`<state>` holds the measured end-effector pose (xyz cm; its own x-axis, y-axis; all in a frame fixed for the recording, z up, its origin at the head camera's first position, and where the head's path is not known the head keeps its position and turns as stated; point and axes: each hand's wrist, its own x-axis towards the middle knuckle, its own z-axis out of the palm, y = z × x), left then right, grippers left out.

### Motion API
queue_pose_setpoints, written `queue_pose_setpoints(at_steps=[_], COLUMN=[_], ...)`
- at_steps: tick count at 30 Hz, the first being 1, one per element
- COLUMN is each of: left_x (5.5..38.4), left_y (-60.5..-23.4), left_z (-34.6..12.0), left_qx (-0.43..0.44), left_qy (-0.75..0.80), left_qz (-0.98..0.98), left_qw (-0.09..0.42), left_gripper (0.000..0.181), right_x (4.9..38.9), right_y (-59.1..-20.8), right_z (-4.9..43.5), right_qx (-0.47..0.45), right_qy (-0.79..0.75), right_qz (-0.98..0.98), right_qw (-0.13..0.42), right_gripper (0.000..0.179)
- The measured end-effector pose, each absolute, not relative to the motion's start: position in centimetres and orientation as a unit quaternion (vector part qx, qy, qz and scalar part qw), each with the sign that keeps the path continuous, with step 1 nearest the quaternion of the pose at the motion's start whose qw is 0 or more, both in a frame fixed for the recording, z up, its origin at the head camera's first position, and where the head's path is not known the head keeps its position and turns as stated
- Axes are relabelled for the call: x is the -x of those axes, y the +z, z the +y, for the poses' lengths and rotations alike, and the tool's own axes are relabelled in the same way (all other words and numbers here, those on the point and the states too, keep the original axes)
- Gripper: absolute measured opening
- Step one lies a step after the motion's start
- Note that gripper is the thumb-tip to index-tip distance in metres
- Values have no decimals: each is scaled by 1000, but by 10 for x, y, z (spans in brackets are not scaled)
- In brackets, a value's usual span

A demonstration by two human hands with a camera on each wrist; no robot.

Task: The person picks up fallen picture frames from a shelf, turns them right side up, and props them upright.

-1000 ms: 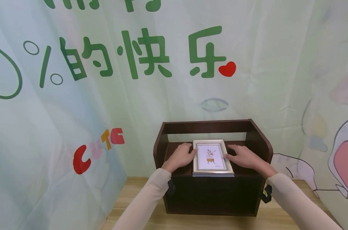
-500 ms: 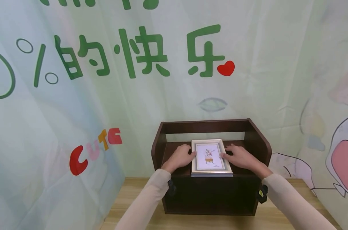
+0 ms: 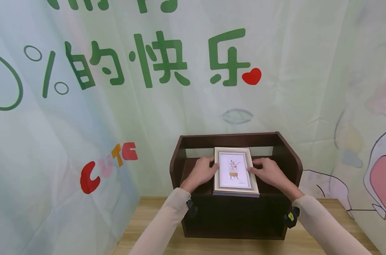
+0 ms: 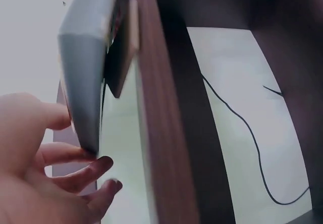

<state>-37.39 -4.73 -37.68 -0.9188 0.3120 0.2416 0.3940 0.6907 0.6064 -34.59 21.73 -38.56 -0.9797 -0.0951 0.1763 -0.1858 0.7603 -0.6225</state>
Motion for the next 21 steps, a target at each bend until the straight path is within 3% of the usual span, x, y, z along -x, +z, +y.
queue_pose_setpoints(at_steps=[5,21], left_x=[370,354], left_y=[-372,-357], left_z=[-45,-46], left_qx=[179,145], left_qy=[-385,-498], left_qz=[-901,-840], left_qw=[86,163], left_gripper=[48,43], right_x=[346,336], right_y=[-379,-365], right_z=[219,218], right_qx=[-58,-57], right_qy=[374,500], right_qz=[-921,-857], right_qw=[96,114], right_gripper=[47,49])
